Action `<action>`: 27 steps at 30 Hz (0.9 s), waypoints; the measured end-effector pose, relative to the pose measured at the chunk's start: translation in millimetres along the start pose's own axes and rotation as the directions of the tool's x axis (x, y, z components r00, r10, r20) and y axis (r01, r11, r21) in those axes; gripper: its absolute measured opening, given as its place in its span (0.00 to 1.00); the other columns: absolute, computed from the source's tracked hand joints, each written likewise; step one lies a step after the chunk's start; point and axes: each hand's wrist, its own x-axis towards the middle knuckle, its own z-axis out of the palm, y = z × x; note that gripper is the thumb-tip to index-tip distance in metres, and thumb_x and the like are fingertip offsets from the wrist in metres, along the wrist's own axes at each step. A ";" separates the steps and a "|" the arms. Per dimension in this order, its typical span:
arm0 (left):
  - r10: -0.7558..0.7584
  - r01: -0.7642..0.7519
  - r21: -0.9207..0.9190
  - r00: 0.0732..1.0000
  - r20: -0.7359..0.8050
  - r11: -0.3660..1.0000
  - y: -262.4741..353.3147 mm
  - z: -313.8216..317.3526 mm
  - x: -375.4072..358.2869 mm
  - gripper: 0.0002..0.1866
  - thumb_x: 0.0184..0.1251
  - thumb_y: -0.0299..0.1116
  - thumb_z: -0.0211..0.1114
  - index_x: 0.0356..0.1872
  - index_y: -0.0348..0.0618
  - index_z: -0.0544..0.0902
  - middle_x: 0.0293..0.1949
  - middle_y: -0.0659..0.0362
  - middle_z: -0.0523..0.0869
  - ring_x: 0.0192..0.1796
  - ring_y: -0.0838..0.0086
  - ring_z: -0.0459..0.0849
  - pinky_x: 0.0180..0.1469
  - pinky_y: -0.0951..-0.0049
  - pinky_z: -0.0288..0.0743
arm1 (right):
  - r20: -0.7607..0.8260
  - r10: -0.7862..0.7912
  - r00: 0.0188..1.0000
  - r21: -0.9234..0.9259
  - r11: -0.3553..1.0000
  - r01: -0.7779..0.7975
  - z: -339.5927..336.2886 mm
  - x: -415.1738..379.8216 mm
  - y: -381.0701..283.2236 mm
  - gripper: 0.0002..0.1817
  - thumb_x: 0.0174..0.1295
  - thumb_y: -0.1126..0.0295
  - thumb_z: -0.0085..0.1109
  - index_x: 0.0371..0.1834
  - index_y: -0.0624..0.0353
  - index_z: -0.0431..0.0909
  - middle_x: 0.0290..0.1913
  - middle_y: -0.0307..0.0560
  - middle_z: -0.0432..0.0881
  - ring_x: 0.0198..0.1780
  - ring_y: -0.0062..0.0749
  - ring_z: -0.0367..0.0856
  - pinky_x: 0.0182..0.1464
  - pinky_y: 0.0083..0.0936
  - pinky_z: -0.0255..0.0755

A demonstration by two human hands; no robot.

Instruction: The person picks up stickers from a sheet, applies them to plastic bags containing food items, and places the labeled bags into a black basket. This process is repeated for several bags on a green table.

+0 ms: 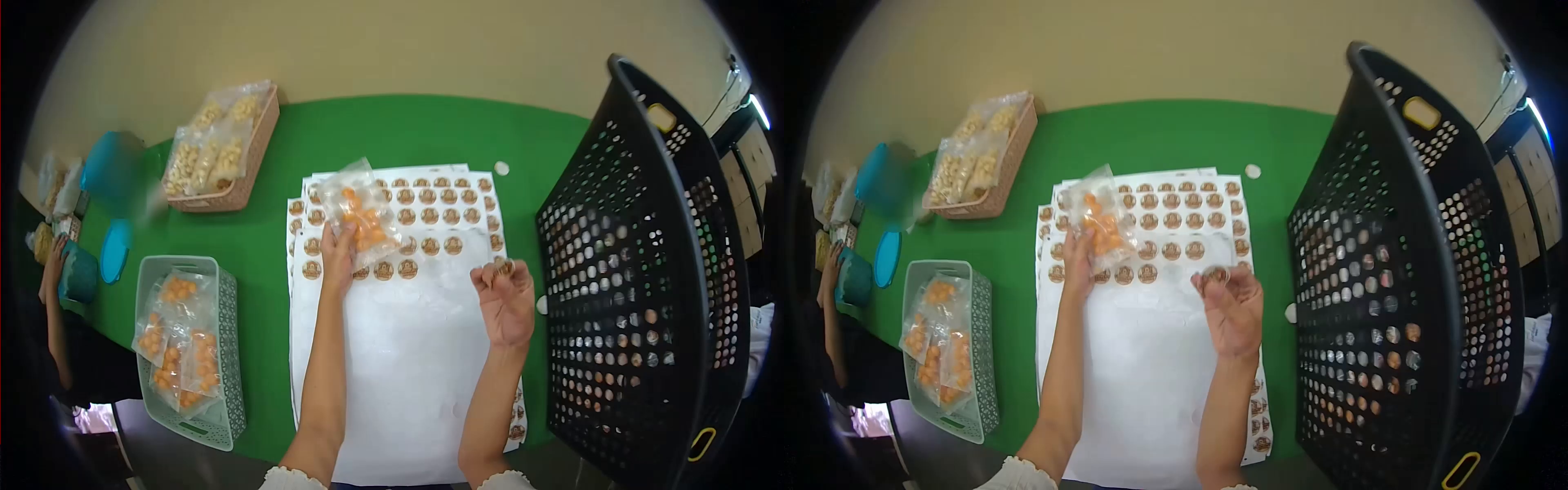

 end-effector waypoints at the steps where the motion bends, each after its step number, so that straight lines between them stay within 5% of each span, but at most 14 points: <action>1: -0.004 0.002 0.056 0.999 0.033 0.998 -0.5 -1.0 1.6 0.15 0.58 0.31 0.56 0.44 0.39 0.67 0.39 0.60 0.74 0.42 0.79 0.74 0.40 0.82 0.69 | 0.021 -0.017 1.000 0.001 1.000 0.017 17.0 -4.4 -7.0 0.10 0.46 0.84 0.57 0.32 0.63 0.73 0.34 0.49 0.78 0.39 0.32 0.77 0.45 0.30 0.71; 4: -0.062 0.062 0.018 0.998 -0.013 0.998 5.8 3.5 0.3 0.16 0.58 0.34 0.56 0.45 0.39 0.66 0.43 0.58 0.73 0.44 0.76 0.73 0.46 0.78 0.68 | 0.033 -0.114 0.993 -0.349 0.930 0.118 72.8 -19.3 -35.2 0.11 0.44 0.85 0.59 0.31 0.67 0.73 0.31 0.50 0.79 0.31 0.28 0.79 0.36 0.22 0.75; 7: -0.077 0.077 0.013 0.997 0.018 0.997 14.7 6.3 -8.1 0.18 0.59 0.35 0.55 0.48 0.40 0.65 0.45 0.57 0.72 0.48 0.74 0.72 0.49 0.75 0.67 | 0.136 -0.109 0.985 -0.478 0.863 0.162 111.2 -33.0 -52.1 0.10 0.44 0.85 0.59 0.31 0.68 0.72 0.31 0.50 0.79 0.31 0.28 0.79 0.37 0.22 0.74; 11: -0.166 0.157 0.053 0.943 0.287 0.986 73.8 49.4 -72.1 0.20 0.59 0.37 0.54 0.50 0.39 0.63 0.46 0.57 0.72 0.49 0.73 0.70 0.50 0.71 0.66 | 0.128 -0.072 0.989 -0.587 0.798 0.134 130.3 -45.4 -70.0 0.16 0.45 0.84 0.59 0.40 0.73 0.71 0.39 0.52 0.77 0.42 0.29 0.75 0.48 0.23 0.68; 13: -0.128 0.077 0.185 0.951 0.280 0.980 101.8 67.6 -111.9 0.20 0.60 0.37 0.54 0.49 0.37 0.62 0.47 0.55 0.70 0.50 0.72 0.70 0.50 0.70 0.67 | 0.126 -0.029 0.992 -0.591 0.801 0.098 134.7 -52.1 -81.5 0.18 0.45 0.83 0.58 0.42 0.70 0.72 0.41 0.51 0.76 0.45 0.27 0.72 0.50 0.24 0.64; 15: -0.024 -0.056 0.250 0.951 0.308 0.966 123.2 78.2 -148.7 0.21 0.59 0.35 0.55 0.49 0.36 0.61 0.48 0.52 0.68 0.50 0.71 0.69 0.50 0.70 0.67 | 0.170 -0.152 0.974 -0.878 0.425 0.219 138.2 -59.0 -88.0 0.16 0.44 0.83 0.59 0.40 0.65 0.75 0.40 0.50 0.77 0.41 0.28 0.73 0.48 0.24 0.65; 16: -0.001 -0.077 0.234 0.949 0.315 0.969 138.1 85.8 -167.8 0.21 0.59 0.33 0.55 0.49 0.35 0.60 0.48 0.52 0.68 0.51 0.70 0.69 0.50 0.70 0.67 | 0.283 -0.210 0.936 -0.896 0.291 0.337 154.0 -64.0 -94.2 0.15 0.42 0.82 0.59 0.37 0.61 0.77 0.36 0.47 0.78 0.38 0.30 0.74 0.46 0.23 0.65; 19: 0.009 -0.072 0.155 0.927 0.374 0.985 176.8 98.2 -212.1 0.20 0.58 0.30 0.55 0.48 0.35 0.59 0.47 0.51 0.67 0.50 0.69 0.70 0.50 0.70 0.67 | 0.439 -0.126 0.890 -0.840 0.294 0.456 171.8 -78.1 -100.8 0.12 0.41 0.81 0.60 0.32 0.62 0.77 0.32 0.45 0.79 0.36 0.32 0.74 0.44 0.24 0.65; 23: -0.027 -0.062 0.175 0.886 0.464 0.983 201.7 97.9 -241.3 0.21 0.57 0.28 0.55 0.49 0.38 0.58 0.48 0.49 0.67 0.52 0.68 0.70 0.49 0.70 0.68 | 0.327 -0.073 0.942 -0.903 0.270 0.335 201.9 -101.3 -99.3 0.16 0.43 0.75 0.61 0.38 0.58 0.74 0.28 0.38 0.79 0.34 0.25 0.74 0.44 0.25 0.57; 27: 0.058 -0.160 0.169 0.871 0.488 0.973 218.1 97.5 -257.3 0.24 0.56 0.28 0.57 0.52 0.38 0.56 0.47 0.48 0.69 0.52 0.67 0.71 0.48 0.70 0.69 | 0.405 0.012 0.914 -0.903 0.165 0.398 219.4 -112.2 -103.0 0.21 0.47 0.74 0.55 0.48 0.59 0.66 0.29 0.37 0.79 0.33 0.22 0.73 0.47 0.25 0.49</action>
